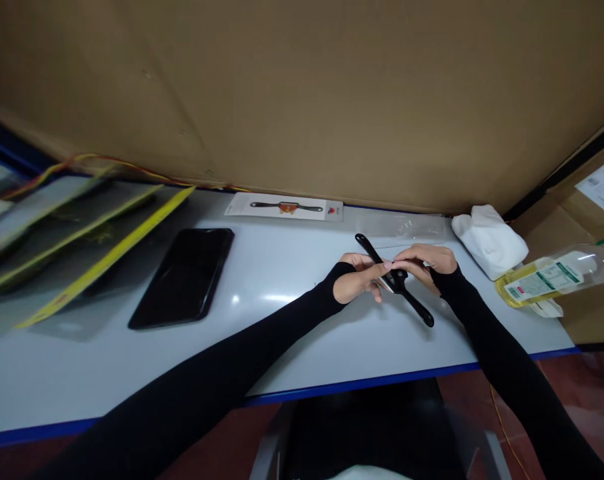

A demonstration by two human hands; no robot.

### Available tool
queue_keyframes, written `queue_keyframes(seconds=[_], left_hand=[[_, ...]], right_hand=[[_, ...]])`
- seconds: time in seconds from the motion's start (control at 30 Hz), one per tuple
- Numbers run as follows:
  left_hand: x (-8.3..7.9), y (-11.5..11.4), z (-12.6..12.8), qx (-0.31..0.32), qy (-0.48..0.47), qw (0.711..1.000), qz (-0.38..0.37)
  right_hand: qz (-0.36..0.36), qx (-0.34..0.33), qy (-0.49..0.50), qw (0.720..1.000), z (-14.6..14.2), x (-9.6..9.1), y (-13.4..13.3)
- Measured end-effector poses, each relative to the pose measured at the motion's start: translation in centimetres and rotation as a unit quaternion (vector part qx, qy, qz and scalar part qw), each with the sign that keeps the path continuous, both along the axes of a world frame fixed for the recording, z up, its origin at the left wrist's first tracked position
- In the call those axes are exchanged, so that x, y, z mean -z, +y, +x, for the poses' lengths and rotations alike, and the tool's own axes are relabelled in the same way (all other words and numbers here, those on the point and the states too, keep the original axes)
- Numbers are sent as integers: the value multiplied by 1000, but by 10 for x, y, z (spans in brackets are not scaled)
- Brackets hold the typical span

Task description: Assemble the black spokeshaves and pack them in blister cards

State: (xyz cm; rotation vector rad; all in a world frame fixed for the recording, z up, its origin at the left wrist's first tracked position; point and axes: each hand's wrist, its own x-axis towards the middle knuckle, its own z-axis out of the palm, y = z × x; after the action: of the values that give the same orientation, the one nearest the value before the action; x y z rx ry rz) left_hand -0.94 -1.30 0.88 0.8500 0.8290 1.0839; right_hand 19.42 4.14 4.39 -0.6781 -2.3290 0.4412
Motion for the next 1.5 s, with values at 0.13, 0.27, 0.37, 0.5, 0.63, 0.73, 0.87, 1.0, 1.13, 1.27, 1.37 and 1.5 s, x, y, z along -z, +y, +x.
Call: queue_keyframes(seconds=[0.13,0.27,0.37,0.5,0.63,0.73,0.87,1.0,1.13,1.27,1.37,1.5], left_hand=[[1,2,2,-62,18,998,-23],[1,1,4,-81,26,996,-31],[0,-1,4,-92,18,996,-9],[-1,0,0,-141,6,989,35],[-4,0,-2,-137,9,987,88],[-6,-3,-1,-101,11,987,124],[-5,-7,3,-75,37,989,123],[-4,-7,5,-104,26,991,82],[-5,-5,4,-111,7,993,50],[-9,-5,1,-106,-6,993,43],[-11,-5,0,-113,-5,992,51],[-8,-4,0,-118,-7,991,62]], right_hand=[[-39,28,57,997,-10,8,-5],[-65,28,77,995,-15,13,-8],[-146,31,103,983,-13,13,-9],[-303,13,129,944,-13,7,-13],[-390,-3,166,906,-15,1,-13],[-430,-14,171,886,-13,0,-9],[-453,-4,139,881,-10,2,-7],[-460,-10,142,877,-10,3,-7],[-454,1,170,875,-12,2,-8],[-451,9,178,874,-14,2,-12],[-453,18,195,870,-15,2,-14],[-436,34,197,878,-16,3,-17]])
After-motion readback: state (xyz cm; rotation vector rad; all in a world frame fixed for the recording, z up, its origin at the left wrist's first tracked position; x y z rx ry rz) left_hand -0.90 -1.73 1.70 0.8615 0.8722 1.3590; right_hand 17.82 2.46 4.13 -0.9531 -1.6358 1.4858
